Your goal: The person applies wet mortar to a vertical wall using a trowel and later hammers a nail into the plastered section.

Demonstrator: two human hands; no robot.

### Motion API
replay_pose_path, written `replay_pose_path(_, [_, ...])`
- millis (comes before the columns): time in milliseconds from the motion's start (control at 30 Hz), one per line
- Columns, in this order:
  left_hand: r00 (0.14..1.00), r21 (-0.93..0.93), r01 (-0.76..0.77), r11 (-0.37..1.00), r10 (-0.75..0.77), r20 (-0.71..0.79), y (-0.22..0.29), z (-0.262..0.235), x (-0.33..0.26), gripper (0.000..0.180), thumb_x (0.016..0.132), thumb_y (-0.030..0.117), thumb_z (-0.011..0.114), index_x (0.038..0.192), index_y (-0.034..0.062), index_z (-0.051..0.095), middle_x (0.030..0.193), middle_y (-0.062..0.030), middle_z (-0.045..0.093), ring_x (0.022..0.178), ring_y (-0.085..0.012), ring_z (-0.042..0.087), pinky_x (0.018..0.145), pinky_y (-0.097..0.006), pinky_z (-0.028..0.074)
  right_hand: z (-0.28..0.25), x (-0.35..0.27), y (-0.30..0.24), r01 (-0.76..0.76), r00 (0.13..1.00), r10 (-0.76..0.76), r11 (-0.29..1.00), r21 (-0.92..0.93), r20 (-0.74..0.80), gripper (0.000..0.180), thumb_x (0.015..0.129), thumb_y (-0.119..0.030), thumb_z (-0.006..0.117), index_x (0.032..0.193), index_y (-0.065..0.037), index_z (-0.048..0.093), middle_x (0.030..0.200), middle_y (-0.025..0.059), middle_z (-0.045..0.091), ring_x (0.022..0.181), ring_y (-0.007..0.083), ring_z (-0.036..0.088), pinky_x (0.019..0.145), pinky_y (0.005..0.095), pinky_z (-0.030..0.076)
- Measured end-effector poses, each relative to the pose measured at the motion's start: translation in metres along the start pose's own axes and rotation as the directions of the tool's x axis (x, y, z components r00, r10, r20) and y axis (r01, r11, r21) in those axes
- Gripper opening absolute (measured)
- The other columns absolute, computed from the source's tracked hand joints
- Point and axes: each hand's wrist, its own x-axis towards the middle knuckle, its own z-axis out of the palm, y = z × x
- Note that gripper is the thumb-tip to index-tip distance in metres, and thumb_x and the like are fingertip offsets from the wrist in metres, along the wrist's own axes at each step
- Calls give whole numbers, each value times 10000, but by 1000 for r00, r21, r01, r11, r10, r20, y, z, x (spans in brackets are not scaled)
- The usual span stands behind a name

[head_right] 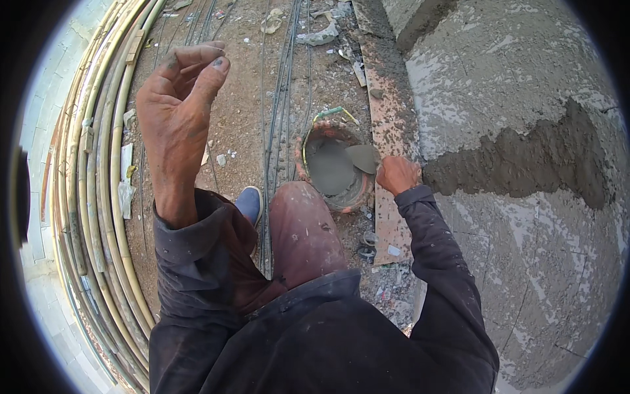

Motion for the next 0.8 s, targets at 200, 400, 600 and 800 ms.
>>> replay_pose_path(200, [1000,-28,-4,1000,4,4,7,10,2,149,922,124,757,1041,35,759,1050,-115,776,1060,-243,744,1016,-407,560,102,-20,-24,-20,986,-37,943,332,164,305,880,-271,650,1092,-88,769,1124,262,731,1076,515,662,915,560,542])
replay_pose_path(400, [998,-67,51,996,-52,-22,7,-3,6,134,949,102,737,1051,16,747,1052,-118,768,1061,-218,730,1012,-379,553,118,-88,8,-45,996,79,861,507,-46,324,976,-263,652,1198,-52,759,1211,206,738,1079,473,676,962,548,523])
replay_pose_path(600, [994,-90,101,991,-98,40,2,30,11,107,961,76,726,1048,14,729,1110,-117,756,1071,-197,711,998,-354,546,-37,-116,-34,-67,982,160,785,615,-97,408,897,-271,762,1224,-29,736,1119,250,746,1066,454,694,909,479,544])
replay_pose_path(800, [993,-118,108,987,-114,-40,-36,10,26,126,982,70,689,1097,20,703,1131,-98,738,1055,-156,675,973,-324,515,-281,-172,-64,441,835,-211,809,388,-509,412,858,-194,865,1193,-3,720,1063,193,723,935,383,685,828,440,527])
